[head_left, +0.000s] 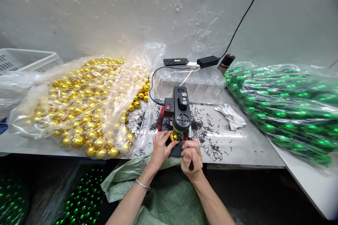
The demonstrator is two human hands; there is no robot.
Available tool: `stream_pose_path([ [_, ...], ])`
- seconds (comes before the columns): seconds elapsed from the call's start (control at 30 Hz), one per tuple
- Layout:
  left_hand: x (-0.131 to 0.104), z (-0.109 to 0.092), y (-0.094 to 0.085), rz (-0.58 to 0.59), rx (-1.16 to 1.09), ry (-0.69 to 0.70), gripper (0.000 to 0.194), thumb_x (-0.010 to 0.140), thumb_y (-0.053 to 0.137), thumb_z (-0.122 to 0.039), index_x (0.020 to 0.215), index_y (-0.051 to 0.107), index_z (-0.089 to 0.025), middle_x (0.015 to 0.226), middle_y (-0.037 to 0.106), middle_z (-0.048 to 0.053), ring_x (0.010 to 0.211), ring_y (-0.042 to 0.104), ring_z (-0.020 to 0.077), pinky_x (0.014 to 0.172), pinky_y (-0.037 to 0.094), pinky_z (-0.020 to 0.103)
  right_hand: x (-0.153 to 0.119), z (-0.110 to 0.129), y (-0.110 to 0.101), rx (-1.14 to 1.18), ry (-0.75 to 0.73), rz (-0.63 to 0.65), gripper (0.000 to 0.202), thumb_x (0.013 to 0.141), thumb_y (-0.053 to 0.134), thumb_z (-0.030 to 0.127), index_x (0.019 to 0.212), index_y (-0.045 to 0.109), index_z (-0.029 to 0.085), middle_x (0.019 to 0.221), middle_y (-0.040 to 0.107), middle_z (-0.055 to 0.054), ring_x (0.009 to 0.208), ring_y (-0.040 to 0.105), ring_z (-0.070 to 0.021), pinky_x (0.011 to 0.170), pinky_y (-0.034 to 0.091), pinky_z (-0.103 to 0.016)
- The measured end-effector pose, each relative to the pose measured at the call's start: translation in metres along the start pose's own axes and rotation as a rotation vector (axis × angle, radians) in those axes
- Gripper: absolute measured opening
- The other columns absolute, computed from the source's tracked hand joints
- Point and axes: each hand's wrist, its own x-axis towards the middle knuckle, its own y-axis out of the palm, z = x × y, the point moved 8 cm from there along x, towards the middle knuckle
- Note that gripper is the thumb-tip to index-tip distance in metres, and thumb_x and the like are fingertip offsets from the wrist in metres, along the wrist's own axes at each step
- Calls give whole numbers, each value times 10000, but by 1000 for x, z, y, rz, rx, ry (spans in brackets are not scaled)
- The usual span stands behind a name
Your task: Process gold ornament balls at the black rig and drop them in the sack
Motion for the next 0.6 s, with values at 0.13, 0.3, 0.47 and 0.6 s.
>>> stream_pose_path([
  [0.13,0,-1,0,9,-1,7,325,857,674,-347,1150,677,-206,1108,678,101,1053,594,262,936,441,423,-6,-5,5,-1,-55,8,229,955,347,148,766,458,215,741,499,-11,697,529,-145,713,479,-354],
  [0.3,6,-2,0,11,-7,13,307,857,673,-339,1128,681,-194,1104,687,102,1046,603,265,949,447,462,6,3,-1,14,-60,30,227,932,364,109,748,450,209,717,490,-4,677,511,-139,674,464,-323],
  [0.47,-9,-6,-7,15,-74,50,335,895,616,-349,1198,641,-208,1148,677,103,1093,597,260,986,456,470,51,15,-18,82,225,66,251,920,398,68,719,458,206,752,523,-14,714,532,-136,629,423,-280],
  [0.6,-44,-10,-24,114,-47,145,623,863,634,-470,1403,474,-205,1341,579,148,1245,527,300,1044,433,500,66,22,-21,104,260,112,256,924,419,64,715,460,205,742,524,-6,722,543,-132,632,413,-269],
])
